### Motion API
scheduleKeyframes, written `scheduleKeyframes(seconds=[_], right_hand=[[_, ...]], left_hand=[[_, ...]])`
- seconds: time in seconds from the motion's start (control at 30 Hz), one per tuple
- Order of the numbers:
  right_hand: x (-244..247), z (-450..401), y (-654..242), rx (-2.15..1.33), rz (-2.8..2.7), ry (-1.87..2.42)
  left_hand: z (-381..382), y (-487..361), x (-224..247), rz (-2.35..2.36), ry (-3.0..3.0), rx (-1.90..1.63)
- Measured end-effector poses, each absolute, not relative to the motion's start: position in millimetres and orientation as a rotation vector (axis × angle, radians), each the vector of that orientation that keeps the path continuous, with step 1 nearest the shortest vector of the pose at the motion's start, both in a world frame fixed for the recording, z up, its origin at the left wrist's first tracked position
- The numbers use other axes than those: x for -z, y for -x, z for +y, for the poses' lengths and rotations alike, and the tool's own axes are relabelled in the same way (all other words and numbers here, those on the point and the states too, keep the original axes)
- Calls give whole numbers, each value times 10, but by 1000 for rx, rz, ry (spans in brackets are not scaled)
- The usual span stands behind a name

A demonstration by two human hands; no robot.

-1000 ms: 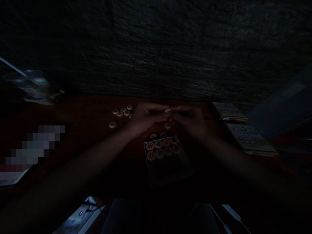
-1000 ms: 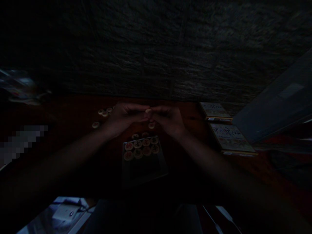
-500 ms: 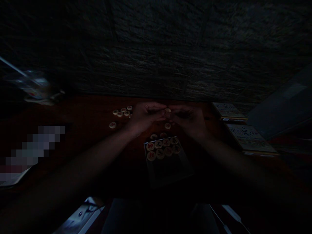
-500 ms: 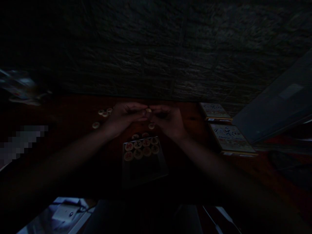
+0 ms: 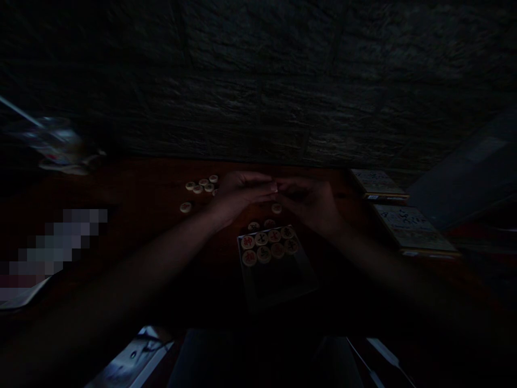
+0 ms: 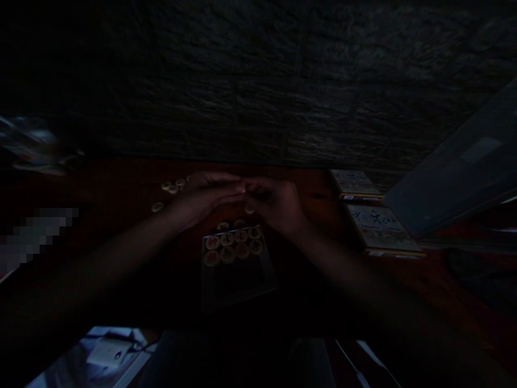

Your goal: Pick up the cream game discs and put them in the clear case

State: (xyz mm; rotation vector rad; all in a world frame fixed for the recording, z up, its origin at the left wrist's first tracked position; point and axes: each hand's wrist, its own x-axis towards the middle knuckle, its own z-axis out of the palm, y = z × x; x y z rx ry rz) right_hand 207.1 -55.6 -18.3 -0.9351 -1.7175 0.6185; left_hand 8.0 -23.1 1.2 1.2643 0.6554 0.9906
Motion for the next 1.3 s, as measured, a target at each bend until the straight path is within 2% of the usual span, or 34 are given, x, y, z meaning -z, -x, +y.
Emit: scheduleKeyframes(seconds=[0.37, 0.97, 1.3], right_hand=[[107, -608, -2072, -372, -1818, 1026], [44, -653, -2063, -466, -1866, 1086], [-6, -668, -2064, -307, -1976, 1080]], left_hand=[[-215, -75, -59, 679, -1231, -970], [-173, -26, -57, 734, -1220, -971], [-164, -28, -60, 697, -1261, -919]])
